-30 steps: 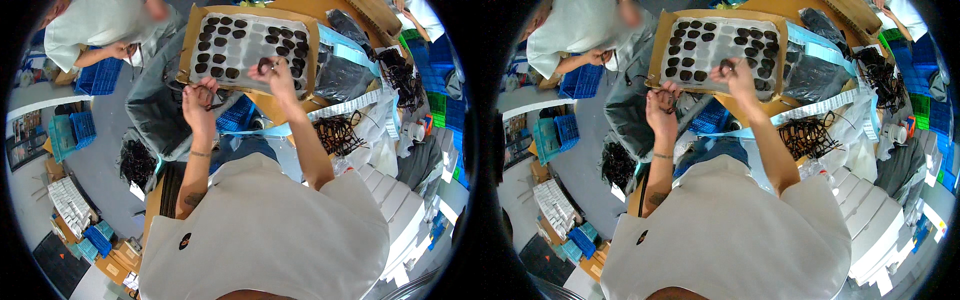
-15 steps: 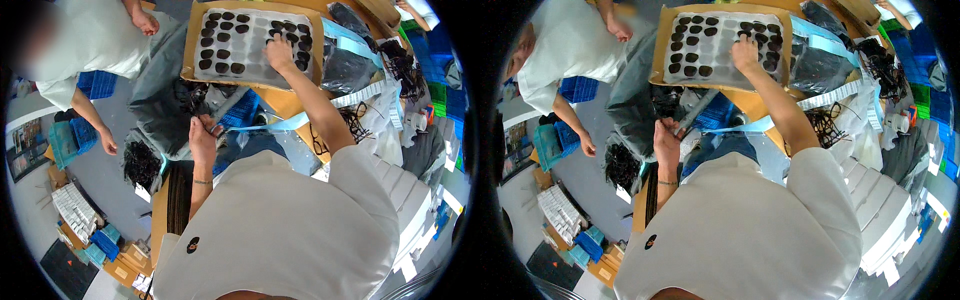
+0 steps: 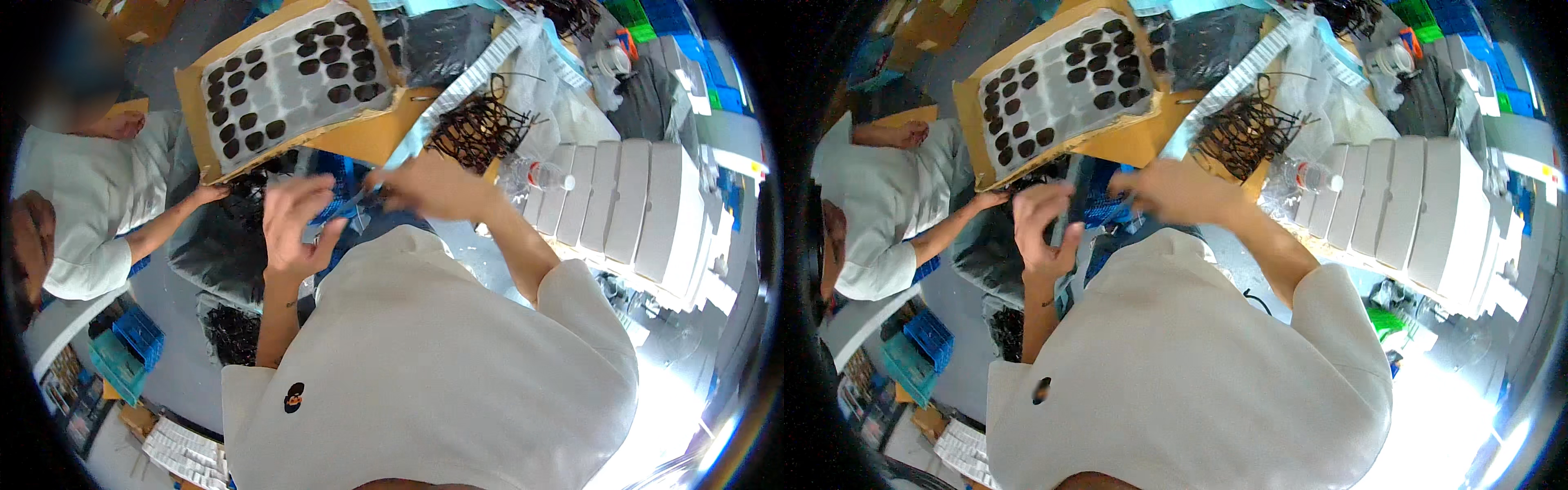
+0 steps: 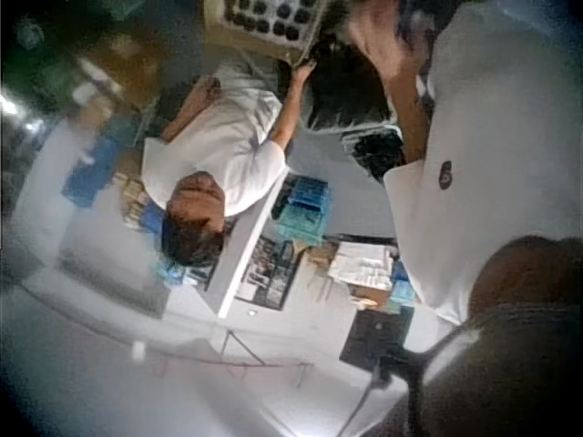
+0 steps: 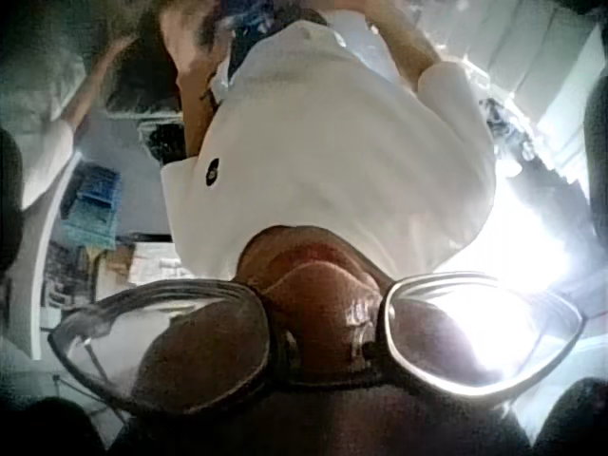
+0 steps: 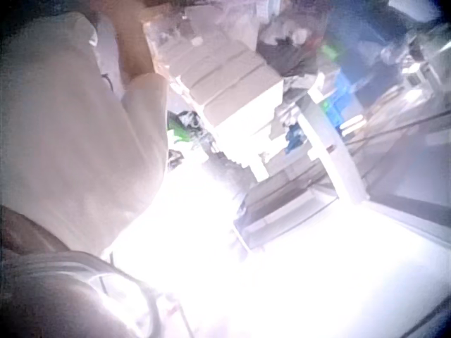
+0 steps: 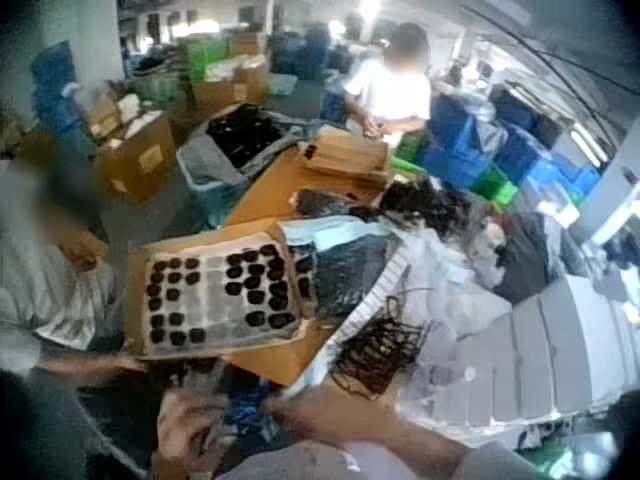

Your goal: The person assembles sunglasses by hand, attaching black plastic arms to lens frames and placing the finished units into a cardboard tray with foam inserts. The person repeats this process for multiple pairs, working at a table with bins and packaging materials nearby.

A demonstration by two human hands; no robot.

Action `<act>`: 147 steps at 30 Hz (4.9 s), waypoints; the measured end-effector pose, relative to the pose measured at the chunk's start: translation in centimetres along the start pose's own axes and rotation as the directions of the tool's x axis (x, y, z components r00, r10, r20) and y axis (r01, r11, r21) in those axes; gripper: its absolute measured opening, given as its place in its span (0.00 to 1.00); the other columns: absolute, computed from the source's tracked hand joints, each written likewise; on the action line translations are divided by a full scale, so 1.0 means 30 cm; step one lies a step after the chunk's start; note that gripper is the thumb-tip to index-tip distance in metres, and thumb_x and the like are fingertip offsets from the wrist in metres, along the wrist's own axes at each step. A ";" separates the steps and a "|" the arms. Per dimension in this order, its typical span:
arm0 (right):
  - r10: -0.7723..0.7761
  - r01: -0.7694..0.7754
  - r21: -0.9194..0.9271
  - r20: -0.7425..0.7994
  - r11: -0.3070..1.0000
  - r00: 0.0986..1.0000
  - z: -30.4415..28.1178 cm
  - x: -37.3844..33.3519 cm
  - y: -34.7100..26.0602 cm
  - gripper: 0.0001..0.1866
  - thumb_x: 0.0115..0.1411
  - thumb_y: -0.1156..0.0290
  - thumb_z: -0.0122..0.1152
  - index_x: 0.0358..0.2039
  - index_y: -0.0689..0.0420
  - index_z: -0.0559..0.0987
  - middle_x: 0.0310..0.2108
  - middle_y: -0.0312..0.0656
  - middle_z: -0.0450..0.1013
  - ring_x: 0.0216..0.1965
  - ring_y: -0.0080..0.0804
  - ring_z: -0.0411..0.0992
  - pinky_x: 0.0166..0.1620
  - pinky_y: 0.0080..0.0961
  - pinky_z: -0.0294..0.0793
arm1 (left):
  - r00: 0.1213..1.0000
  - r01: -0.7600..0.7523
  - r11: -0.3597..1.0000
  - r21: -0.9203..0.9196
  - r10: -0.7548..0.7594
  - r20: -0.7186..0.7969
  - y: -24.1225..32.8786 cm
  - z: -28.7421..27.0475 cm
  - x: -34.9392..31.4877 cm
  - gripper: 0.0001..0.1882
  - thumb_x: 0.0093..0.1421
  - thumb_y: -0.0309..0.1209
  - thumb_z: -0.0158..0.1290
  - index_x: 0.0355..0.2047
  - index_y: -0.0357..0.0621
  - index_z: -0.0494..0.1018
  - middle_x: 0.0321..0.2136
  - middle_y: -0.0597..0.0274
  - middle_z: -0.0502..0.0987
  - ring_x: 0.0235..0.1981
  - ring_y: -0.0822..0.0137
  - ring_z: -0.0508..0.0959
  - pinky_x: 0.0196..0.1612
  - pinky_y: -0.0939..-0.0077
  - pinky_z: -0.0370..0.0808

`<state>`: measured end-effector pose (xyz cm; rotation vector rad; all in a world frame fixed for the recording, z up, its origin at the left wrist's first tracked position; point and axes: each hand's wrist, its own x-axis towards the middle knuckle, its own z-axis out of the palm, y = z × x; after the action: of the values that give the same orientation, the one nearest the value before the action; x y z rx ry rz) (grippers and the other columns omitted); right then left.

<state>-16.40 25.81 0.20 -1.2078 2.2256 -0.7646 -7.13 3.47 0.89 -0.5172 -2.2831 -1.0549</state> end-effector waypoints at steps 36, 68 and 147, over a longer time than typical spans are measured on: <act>0.501 -0.256 0.431 -0.723 0.865 0.476 0.466 -0.144 0.167 0.08 0.59 0.86 0.48 0.38 0.67 0.73 0.31 0.47 0.73 0.29 0.29 0.71 0.33 0.21 0.70 | 0.472 0.650 0.501 0.572 -0.856 0.213 -1.408 0.506 -1.042 0.11 0.63 0.27 0.49 0.43 0.37 0.74 0.38 0.47 0.79 0.36 0.54 0.79 0.42 0.71 0.72; 0.100 -0.307 0.897 0.290 0.317 0.952 0.377 0.303 -0.035 0.18 0.66 0.68 0.51 0.53 0.60 0.63 0.39 0.45 0.75 0.37 0.36 0.77 0.36 0.31 0.80 | 0.870 0.223 0.907 0.357 -0.350 0.348 0.163 -0.168 -0.187 0.10 0.57 0.29 0.51 0.37 0.37 0.77 0.28 0.54 0.78 0.29 0.54 0.78 0.32 0.67 0.74; -0.058 -0.046 0.633 0.143 0.772 0.988 0.170 0.261 -0.087 0.11 0.65 0.73 0.52 0.46 0.63 0.73 0.36 0.39 0.78 0.38 0.33 0.77 0.45 0.27 0.75 | 0.647 0.651 0.502 -0.570 -0.759 0.071 -0.050 -0.196 -0.149 0.29 0.69 0.50 0.38 0.54 0.36 0.68 0.50 0.58 0.74 0.45 0.68 0.75 0.38 0.74 0.73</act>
<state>-15.39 16.66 -2.92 -0.8845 1.6143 -1.2524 -2.58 -2.53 0.32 0.4084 -1.9840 -2.1099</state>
